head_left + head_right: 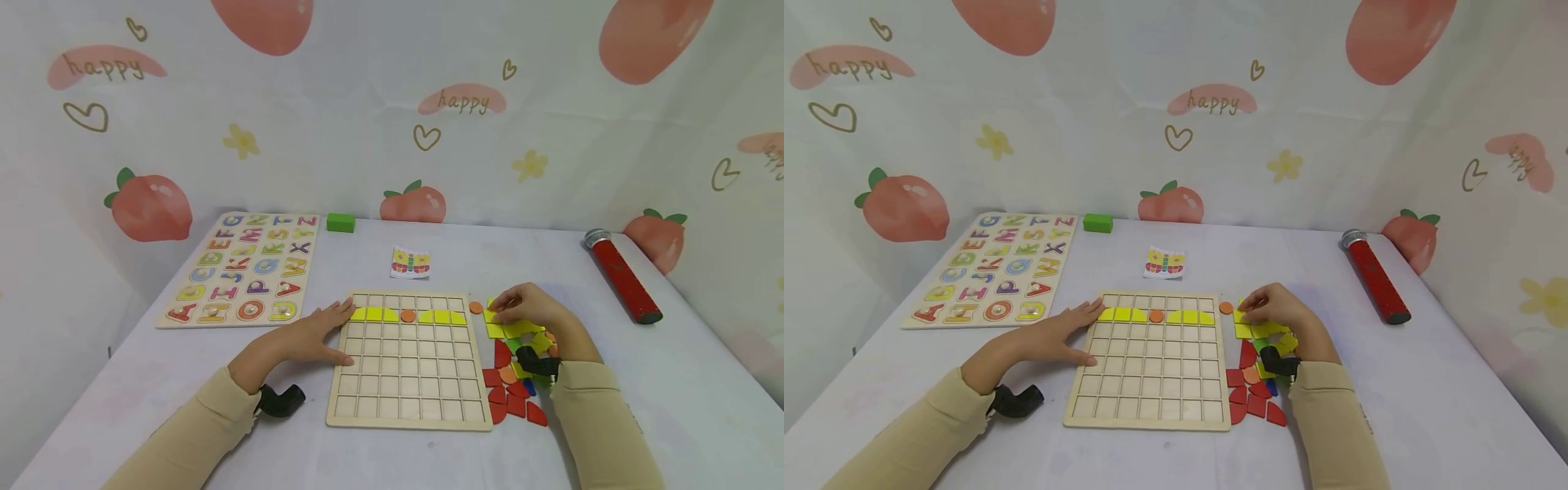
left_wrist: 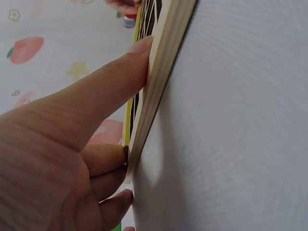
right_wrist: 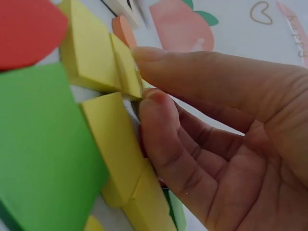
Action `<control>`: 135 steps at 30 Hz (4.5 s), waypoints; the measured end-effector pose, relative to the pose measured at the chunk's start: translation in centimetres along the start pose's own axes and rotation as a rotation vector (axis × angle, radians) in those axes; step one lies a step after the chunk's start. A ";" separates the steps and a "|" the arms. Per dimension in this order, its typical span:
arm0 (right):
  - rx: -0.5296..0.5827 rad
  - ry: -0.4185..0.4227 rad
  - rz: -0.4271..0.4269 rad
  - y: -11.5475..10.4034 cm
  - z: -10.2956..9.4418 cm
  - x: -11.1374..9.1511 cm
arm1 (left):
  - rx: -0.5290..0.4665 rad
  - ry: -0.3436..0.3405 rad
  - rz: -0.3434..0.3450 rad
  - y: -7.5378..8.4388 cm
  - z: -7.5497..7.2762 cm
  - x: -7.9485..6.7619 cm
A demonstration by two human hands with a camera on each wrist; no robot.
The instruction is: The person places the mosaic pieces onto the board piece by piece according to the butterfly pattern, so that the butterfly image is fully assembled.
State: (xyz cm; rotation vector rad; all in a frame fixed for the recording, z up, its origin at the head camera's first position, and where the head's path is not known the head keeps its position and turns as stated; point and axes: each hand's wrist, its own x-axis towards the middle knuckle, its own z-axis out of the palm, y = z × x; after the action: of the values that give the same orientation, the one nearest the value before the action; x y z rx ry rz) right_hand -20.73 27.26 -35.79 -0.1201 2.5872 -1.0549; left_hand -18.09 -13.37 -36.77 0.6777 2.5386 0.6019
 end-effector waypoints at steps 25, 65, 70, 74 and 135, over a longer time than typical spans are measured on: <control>-0.025 -0.033 -0.093 0.0 0.9 0.4 | 0.008 0.008 0.011 -0.2 0.1 0.1; 0.208 -0.226 -0.222 -9.1 6.1 3.2 | 0.007 0.014 0.000 0.0 0.2 -0.1; 0.235 -0.271 -0.258 -11.2 8.0 4.1 | 0.006 0.007 -0.011 0.0 0.1 0.0; 0.236 -0.305 -0.255 -12.7 9.8 4.8 | 0.002 0.003 0.010 -0.1 0.0 0.0; 0.159 0.024 -0.039 -5.5 3.7 2.6 | -0.005 0.005 -0.017 -0.1 0.1 -0.1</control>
State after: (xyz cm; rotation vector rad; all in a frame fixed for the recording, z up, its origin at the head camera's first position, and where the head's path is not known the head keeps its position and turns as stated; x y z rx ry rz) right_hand -22.14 20.35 -35.14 -0.1194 2.5195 -1.2785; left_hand -17.99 -13.46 -36.83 0.6525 2.5436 0.6046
